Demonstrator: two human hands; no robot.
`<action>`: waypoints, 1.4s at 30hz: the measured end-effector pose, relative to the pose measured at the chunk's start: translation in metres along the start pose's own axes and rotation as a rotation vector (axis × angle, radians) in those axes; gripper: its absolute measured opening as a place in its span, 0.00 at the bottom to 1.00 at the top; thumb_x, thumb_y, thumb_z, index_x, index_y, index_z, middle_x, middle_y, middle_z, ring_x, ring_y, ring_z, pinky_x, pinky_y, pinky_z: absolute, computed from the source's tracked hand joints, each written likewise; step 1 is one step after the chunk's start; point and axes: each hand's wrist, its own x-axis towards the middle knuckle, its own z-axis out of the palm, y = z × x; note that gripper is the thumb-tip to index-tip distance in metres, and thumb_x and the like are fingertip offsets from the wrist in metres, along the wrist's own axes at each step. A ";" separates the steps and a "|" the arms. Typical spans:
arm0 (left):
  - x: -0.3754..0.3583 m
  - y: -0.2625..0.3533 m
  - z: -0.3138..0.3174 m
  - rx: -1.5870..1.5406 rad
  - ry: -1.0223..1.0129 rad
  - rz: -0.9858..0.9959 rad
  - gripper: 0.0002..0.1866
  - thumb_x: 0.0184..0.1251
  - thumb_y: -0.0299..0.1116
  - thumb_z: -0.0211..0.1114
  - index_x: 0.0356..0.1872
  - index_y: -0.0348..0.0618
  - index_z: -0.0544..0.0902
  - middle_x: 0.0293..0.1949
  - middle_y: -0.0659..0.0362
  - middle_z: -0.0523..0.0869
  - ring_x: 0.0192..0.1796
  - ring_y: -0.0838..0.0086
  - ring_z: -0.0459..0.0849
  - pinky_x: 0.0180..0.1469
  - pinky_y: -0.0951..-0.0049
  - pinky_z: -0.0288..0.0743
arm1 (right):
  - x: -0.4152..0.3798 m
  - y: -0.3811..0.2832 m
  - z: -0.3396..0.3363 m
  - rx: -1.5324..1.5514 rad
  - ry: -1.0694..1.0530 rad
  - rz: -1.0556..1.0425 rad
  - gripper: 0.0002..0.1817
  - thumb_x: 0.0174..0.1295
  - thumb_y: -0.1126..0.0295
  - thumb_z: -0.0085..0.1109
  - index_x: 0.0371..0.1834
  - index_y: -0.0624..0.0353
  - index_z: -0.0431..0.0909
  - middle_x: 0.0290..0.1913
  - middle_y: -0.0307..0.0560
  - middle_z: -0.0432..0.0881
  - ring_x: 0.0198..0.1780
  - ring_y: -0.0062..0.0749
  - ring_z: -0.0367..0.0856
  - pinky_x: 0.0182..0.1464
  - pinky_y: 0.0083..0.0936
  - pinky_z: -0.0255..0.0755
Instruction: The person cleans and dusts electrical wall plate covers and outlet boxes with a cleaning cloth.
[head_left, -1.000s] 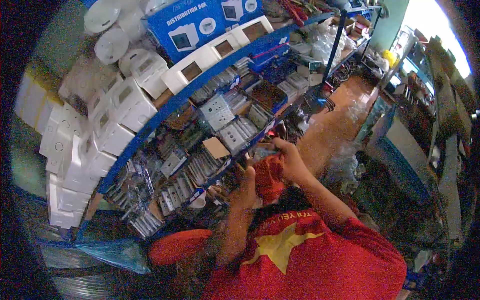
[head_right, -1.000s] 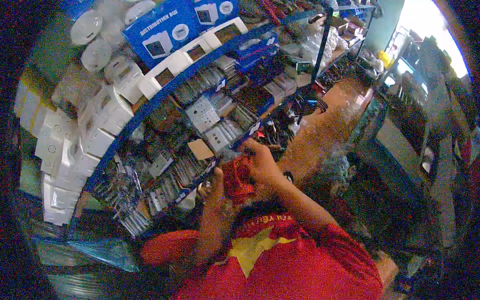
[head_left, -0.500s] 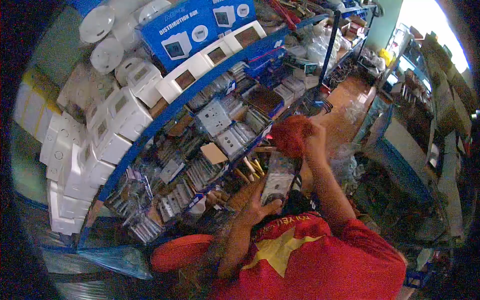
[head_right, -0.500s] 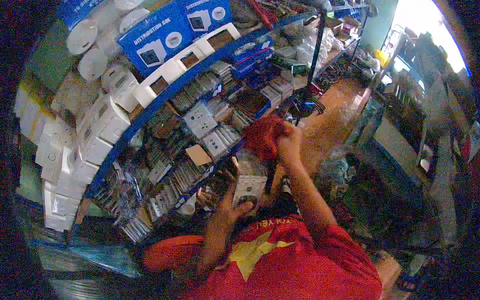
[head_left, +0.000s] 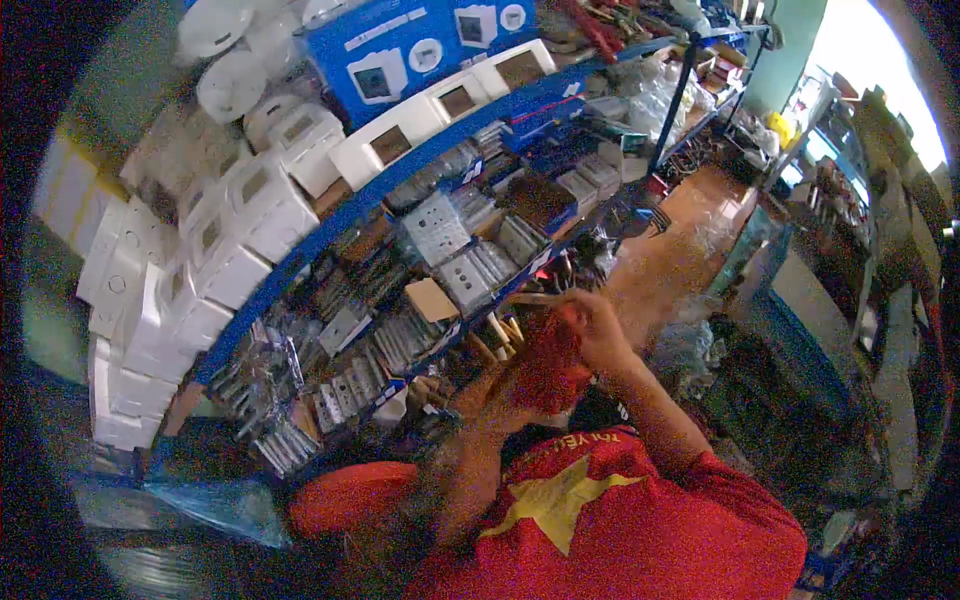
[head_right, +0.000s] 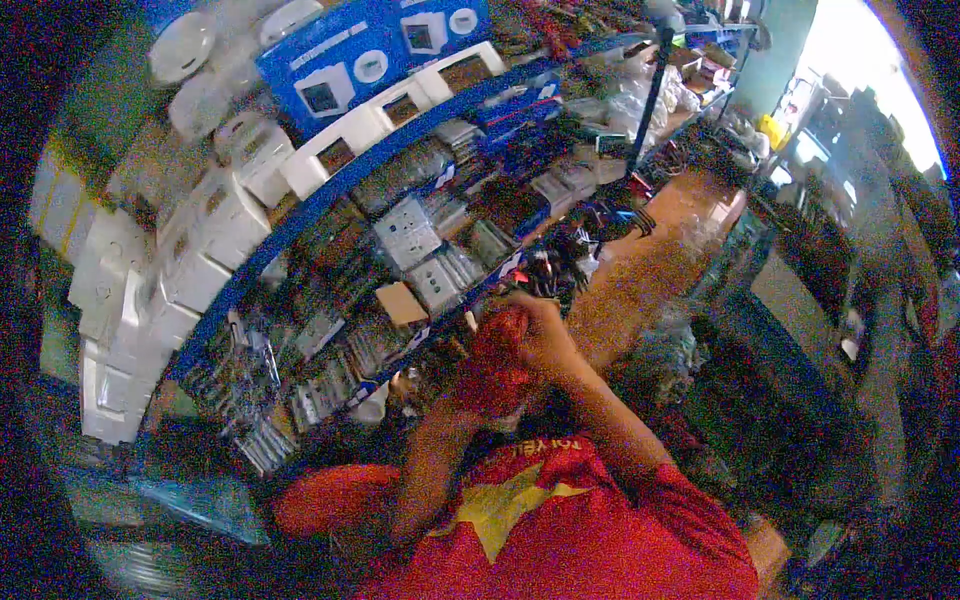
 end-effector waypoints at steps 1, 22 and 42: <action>-0.001 -0.003 0.000 0.029 -0.002 0.010 0.29 0.53 0.31 0.66 0.58 0.40 0.65 0.50 0.56 0.76 0.54 0.68 0.73 0.57 0.68 0.66 | 0.000 0.001 0.000 -0.062 0.033 0.019 0.12 0.47 0.73 0.58 0.36 0.64 0.76 0.30 0.44 0.80 0.35 0.26 0.77 0.40 0.24 0.70; -0.033 -0.043 -0.045 -0.765 0.349 -0.014 0.23 0.64 0.41 0.52 0.56 0.38 0.68 0.51 0.54 0.76 0.50 0.60 0.77 0.52 0.58 0.72 | 0.038 0.038 -0.067 0.509 0.111 -0.054 0.15 0.62 0.63 0.45 0.49 0.55 0.70 0.40 0.44 0.76 0.41 0.37 0.77 0.44 0.38 0.71; -0.004 0.045 -0.008 0.256 0.703 0.338 0.25 0.56 0.37 0.64 0.54 0.38 0.68 0.46 0.57 0.77 0.48 0.71 0.76 0.50 0.72 0.69 | -0.023 0.011 0.031 0.501 -0.241 0.131 0.31 0.39 0.75 0.70 0.50 0.61 0.67 0.44 0.40 0.76 0.46 0.24 0.73 0.50 0.24 0.68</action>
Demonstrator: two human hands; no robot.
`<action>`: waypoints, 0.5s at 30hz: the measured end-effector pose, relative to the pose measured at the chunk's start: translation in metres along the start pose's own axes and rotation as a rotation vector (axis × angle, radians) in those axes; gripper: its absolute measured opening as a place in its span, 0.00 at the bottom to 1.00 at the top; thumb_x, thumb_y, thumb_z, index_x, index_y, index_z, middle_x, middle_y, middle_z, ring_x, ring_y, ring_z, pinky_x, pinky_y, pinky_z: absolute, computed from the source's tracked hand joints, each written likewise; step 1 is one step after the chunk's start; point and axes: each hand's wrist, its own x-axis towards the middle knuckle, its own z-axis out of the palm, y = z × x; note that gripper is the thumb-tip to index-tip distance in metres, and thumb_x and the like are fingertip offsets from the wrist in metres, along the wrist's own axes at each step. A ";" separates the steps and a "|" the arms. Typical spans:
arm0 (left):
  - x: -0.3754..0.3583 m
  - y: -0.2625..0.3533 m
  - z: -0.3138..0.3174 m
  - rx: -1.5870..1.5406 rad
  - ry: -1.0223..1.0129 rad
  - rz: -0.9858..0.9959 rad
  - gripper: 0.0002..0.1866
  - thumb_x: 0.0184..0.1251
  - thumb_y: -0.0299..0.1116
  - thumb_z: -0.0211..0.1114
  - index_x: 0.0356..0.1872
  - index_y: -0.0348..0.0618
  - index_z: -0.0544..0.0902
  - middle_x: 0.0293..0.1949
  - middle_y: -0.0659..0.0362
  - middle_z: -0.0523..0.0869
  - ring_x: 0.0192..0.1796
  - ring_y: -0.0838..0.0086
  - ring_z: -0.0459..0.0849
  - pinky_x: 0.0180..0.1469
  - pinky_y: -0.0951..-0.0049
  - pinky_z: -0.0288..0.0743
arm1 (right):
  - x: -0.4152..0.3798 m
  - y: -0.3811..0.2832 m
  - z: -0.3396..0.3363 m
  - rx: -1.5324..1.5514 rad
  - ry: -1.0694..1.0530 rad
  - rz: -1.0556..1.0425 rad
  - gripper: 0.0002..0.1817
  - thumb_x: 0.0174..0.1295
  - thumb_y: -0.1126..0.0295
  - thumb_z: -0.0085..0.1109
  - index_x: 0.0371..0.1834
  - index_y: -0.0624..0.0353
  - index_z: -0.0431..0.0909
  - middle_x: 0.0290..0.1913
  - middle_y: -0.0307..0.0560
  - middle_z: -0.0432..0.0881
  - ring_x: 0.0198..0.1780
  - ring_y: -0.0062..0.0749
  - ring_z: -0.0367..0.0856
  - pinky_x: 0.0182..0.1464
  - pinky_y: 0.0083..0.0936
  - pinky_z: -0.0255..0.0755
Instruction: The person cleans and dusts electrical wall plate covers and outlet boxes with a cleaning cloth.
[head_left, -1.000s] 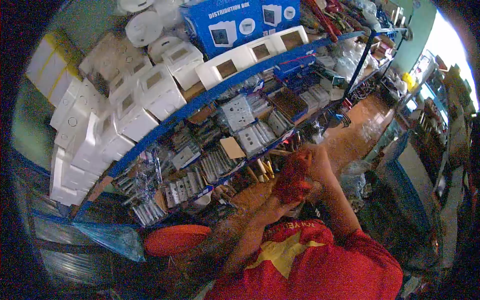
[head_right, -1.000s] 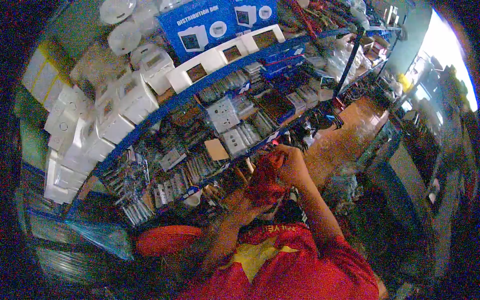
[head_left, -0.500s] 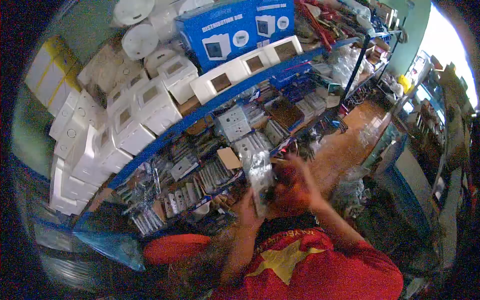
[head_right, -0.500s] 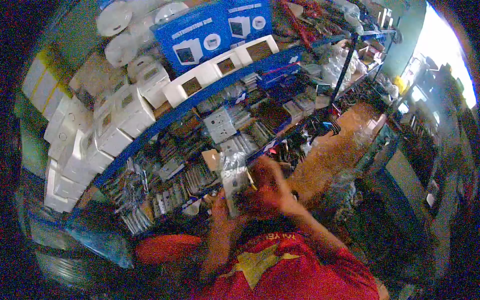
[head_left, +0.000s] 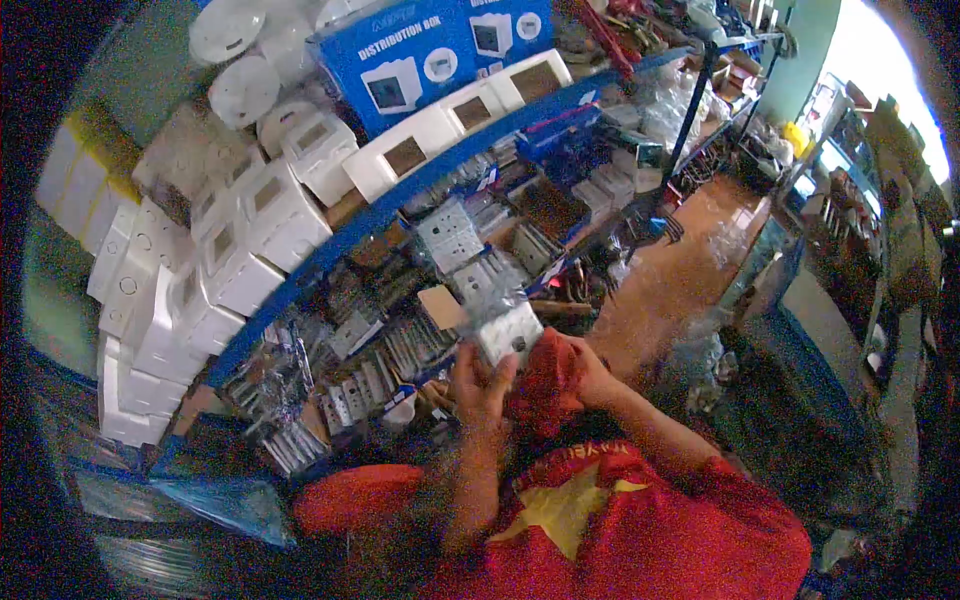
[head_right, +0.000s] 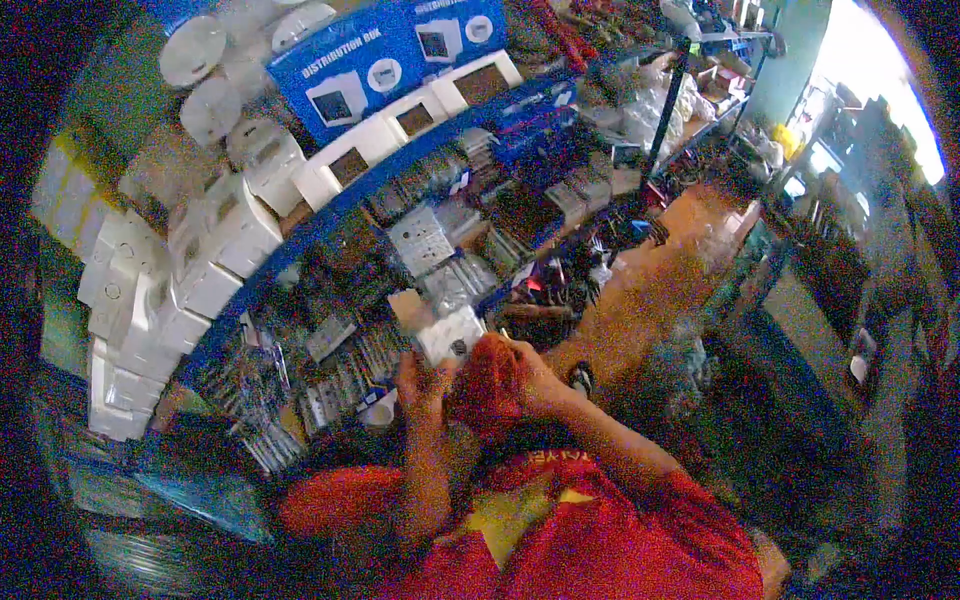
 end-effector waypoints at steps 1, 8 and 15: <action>0.001 -0.007 -0.002 0.010 -0.028 0.104 0.27 0.59 0.42 0.61 0.56 0.37 0.67 0.48 0.56 0.77 0.49 0.71 0.76 0.49 0.72 0.70 | -0.001 0.019 -0.001 -0.041 0.046 -0.004 0.29 0.38 0.75 0.70 0.47 0.61 0.69 0.42 0.40 0.77 0.45 0.23 0.74 0.49 0.24 0.68; 0.016 0.005 0.011 -0.745 -0.269 -0.192 0.45 0.53 0.67 0.51 0.59 0.33 0.62 0.51 0.51 0.75 0.51 0.64 0.76 0.52 0.68 0.72 | 0.011 -0.005 0.013 -0.213 0.188 -0.105 0.25 0.44 0.75 0.66 0.48 0.62 0.70 0.42 0.41 0.78 0.44 0.25 0.75 0.48 0.24 0.69; 0.035 -0.006 -0.003 -0.768 -0.313 -0.077 0.49 0.50 0.72 0.46 0.58 0.34 0.64 0.50 0.51 0.76 0.51 0.64 0.76 0.50 0.67 0.73 | 0.030 -0.032 0.036 -0.563 0.145 -0.229 0.27 0.47 0.67 0.62 0.53 0.57 0.68 0.35 0.46 0.77 0.34 0.36 0.74 0.40 0.32 0.70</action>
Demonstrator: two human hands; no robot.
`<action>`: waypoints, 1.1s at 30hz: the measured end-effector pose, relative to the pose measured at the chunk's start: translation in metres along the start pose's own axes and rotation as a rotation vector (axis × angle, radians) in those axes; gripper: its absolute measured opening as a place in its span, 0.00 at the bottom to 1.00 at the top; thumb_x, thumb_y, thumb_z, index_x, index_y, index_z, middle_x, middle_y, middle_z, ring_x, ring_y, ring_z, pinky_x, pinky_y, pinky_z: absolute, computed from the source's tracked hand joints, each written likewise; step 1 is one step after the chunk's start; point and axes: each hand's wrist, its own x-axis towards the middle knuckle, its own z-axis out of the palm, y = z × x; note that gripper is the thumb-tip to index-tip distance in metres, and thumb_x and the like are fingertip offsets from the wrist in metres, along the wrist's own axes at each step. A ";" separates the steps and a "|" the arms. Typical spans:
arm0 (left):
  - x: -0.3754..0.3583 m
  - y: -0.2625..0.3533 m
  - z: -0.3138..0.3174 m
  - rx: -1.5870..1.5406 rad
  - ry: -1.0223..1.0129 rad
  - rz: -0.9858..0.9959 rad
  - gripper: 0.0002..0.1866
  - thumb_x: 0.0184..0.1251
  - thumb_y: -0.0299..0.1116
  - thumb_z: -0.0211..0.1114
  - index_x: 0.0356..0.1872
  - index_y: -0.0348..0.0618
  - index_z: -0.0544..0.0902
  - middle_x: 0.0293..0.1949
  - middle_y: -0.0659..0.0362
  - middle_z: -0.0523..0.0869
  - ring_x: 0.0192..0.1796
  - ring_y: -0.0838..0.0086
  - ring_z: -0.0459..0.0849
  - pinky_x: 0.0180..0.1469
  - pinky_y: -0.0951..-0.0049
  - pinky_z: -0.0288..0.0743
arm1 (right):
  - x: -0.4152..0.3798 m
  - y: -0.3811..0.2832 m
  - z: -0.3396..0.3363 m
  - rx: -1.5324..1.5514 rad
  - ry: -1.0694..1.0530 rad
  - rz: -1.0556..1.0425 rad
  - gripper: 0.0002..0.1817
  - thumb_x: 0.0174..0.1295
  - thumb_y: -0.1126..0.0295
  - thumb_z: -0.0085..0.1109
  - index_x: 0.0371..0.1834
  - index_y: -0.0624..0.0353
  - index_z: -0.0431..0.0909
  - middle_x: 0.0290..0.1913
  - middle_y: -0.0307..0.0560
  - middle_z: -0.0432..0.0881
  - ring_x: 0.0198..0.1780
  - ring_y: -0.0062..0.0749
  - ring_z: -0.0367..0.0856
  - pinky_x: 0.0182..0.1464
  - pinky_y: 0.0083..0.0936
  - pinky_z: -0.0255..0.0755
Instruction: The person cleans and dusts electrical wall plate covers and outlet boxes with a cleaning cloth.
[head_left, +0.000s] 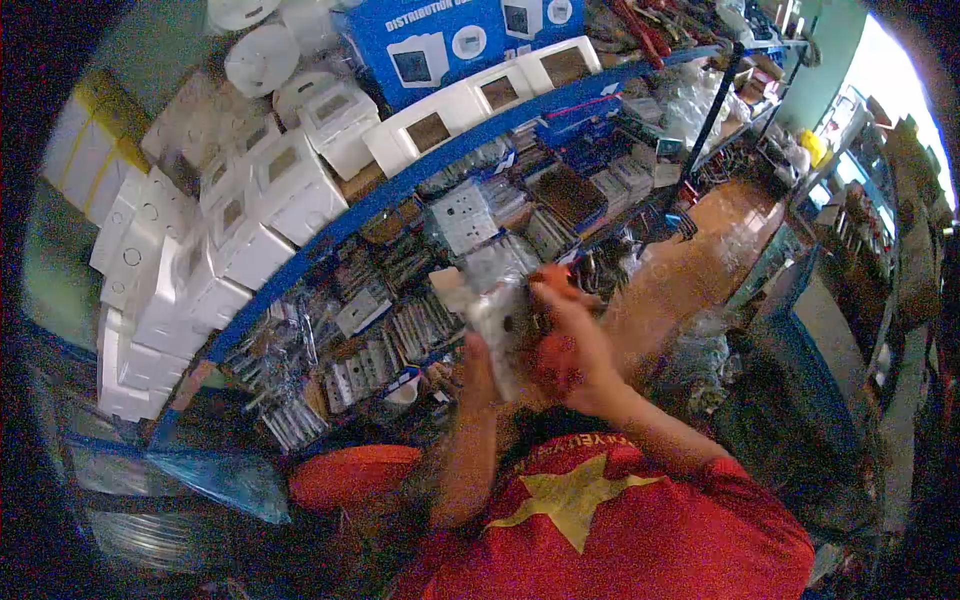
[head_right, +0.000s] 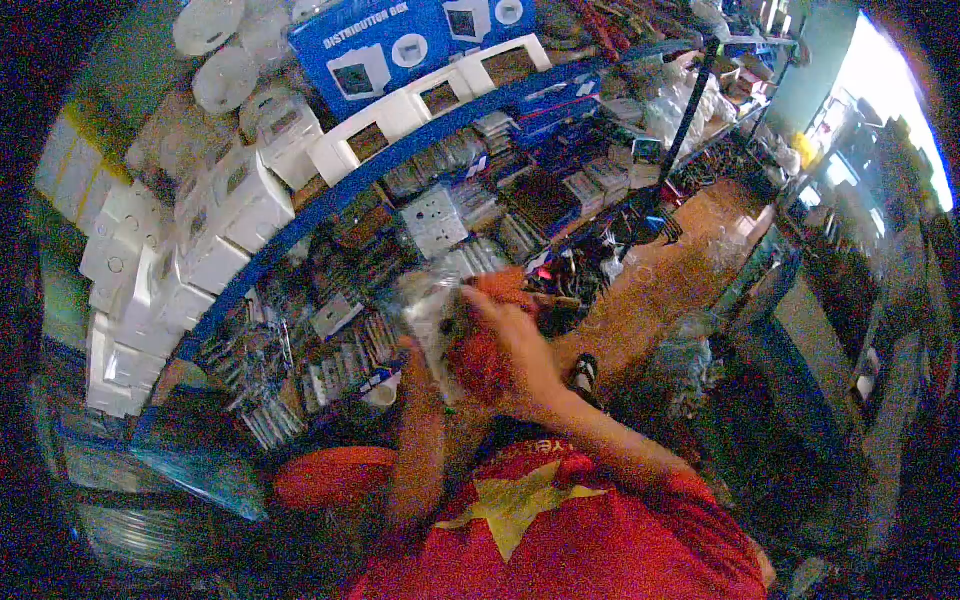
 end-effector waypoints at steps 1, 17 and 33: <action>-0.003 -0.001 0.001 -0.038 -0.003 -0.034 0.48 0.50 0.72 0.46 0.58 0.35 0.64 0.50 0.51 0.76 0.51 0.63 0.76 0.50 0.66 0.73 | -0.002 -0.008 0.004 -0.262 -0.007 -0.197 0.32 0.46 0.67 0.61 0.58 0.57 0.64 0.33 0.46 0.76 0.32 0.39 0.72 0.42 0.35 0.68; 0.007 -0.017 -0.024 -0.449 -0.061 -0.440 0.41 0.59 0.66 0.42 0.58 0.37 0.66 0.53 0.52 0.75 0.50 0.62 0.77 0.51 0.65 0.72 | 0.005 0.021 -0.001 -0.534 -0.317 -0.347 0.43 0.41 0.65 0.57 0.66 0.58 0.53 0.35 0.51 0.72 0.42 0.48 0.71 0.54 0.39 0.62; 0.249 -0.097 -0.144 1.116 0.792 0.150 0.24 0.64 0.51 0.51 0.47 0.40 0.76 0.45 0.54 0.80 0.48 0.71 0.77 0.49 0.69 0.70 | 0.045 0.116 -0.141 0.005 -0.505 0.214 0.16 0.51 0.71 0.50 0.45 0.59 0.75 0.41 0.57 0.79 0.46 0.47 0.77 0.48 0.35 0.69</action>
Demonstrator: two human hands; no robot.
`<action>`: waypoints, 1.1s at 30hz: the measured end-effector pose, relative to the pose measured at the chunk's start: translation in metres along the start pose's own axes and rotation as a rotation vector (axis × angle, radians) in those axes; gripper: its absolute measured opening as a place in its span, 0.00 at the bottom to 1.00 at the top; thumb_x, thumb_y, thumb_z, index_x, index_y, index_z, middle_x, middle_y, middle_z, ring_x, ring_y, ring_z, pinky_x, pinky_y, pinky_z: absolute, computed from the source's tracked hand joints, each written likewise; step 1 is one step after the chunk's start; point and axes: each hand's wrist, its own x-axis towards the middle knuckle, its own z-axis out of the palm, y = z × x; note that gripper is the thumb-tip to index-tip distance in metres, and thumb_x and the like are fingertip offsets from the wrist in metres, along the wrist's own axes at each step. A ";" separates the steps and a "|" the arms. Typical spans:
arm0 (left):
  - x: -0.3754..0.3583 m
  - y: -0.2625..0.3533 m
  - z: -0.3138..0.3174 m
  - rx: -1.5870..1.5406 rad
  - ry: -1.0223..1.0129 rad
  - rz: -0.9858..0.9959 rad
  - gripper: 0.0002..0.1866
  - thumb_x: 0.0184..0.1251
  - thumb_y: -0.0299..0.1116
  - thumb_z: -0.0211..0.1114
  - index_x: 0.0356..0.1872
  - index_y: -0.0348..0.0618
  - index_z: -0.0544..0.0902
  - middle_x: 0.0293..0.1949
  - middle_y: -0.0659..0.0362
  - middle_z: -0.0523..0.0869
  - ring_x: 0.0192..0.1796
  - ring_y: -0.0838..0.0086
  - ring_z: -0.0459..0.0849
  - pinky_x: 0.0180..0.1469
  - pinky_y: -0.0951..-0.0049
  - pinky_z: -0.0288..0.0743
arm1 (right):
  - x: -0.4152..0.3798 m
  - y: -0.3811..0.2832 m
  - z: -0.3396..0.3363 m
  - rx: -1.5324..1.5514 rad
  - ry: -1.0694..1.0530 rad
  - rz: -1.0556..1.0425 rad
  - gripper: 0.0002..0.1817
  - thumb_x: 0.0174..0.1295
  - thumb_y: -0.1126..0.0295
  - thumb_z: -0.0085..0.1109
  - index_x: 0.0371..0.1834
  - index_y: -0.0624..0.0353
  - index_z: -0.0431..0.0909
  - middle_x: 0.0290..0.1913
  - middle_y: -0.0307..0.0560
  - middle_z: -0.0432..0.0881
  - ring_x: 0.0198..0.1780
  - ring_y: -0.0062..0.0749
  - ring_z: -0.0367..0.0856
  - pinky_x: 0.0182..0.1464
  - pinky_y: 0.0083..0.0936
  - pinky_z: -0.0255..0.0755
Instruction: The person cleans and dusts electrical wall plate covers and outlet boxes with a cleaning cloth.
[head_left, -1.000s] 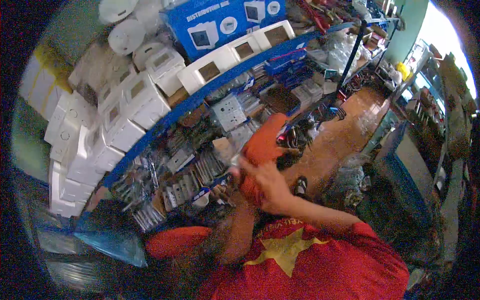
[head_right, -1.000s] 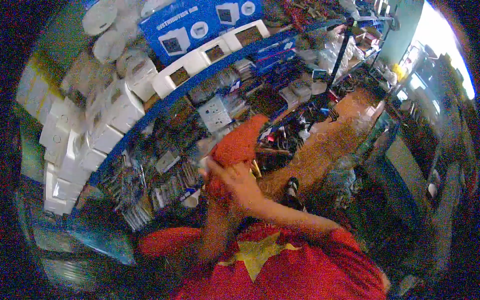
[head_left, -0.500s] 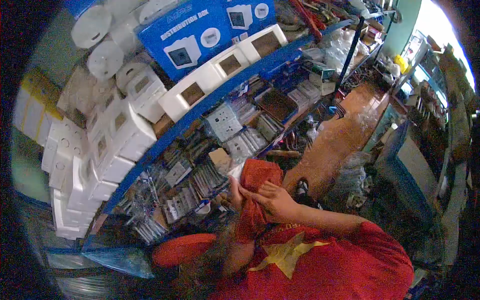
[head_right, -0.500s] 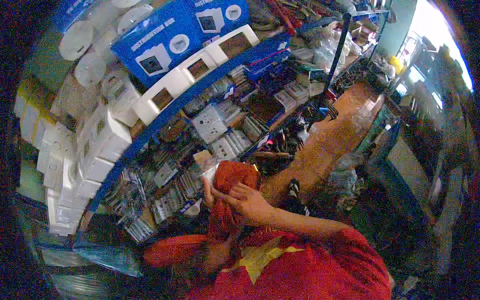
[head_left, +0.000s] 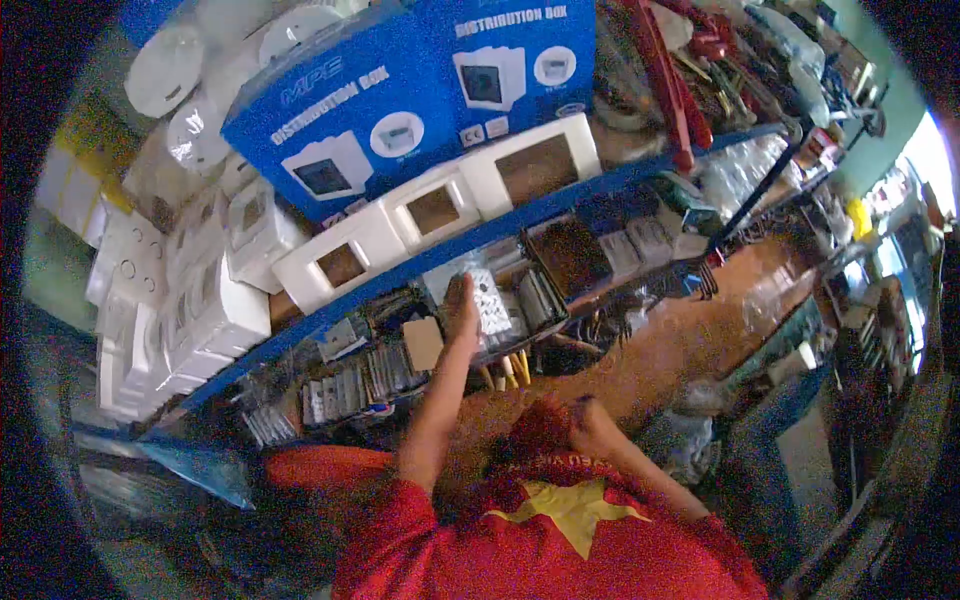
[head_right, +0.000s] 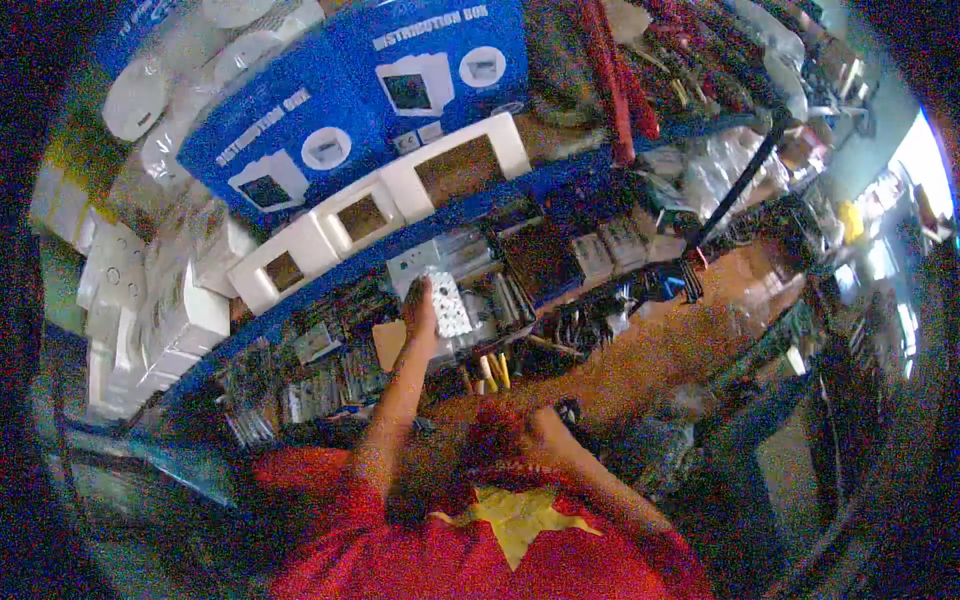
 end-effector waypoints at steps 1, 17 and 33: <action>0.001 0.011 0.006 -0.043 -0.121 -0.123 0.38 0.57 0.59 0.55 0.60 0.40 0.65 0.59 0.46 0.68 0.62 0.56 0.65 0.59 0.64 0.61 | 0.000 0.010 -0.018 -0.017 0.031 0.028 0.17 0.52 0.72 0.48 0.46 0.59 0.75 0.42 0.57 0.79 0.47 0.46 0.77 0.49 0.34 0.69; 0.094 0.001 0.107 0.764 -0.088 0.152 0.27 0.55 0.45 0.57 0.54 0.41 0.69 0.47 0.44 0.76 0.49 0.50 0.73 0.52 0.49 0.61 | -0.043 0.132 -0.131 0.204 0.472 0.202 0.16 0.65 0.67 0.40 0.45 0.65 0.74 0.34 0.54 0.80 0.36 0.34 0.78 0.39 0.29 0.70; 0.094 -0.124 0.199 1.004 -0.302 0.692 0.26 0.53 0.37 0.59 0.55 0.38 0.68 0.52 0.41 0.73 0.55 0.48 0.70 0.55 0.54 0.64 | -0.038 0.104 -0.175 0.447 0.412 0.291 0.15 0.65 0.70 0.41 0.48 0.68 0.73 0.45 0.47 0.80 0.48 0.26 0.73 0.52 0.24 0.66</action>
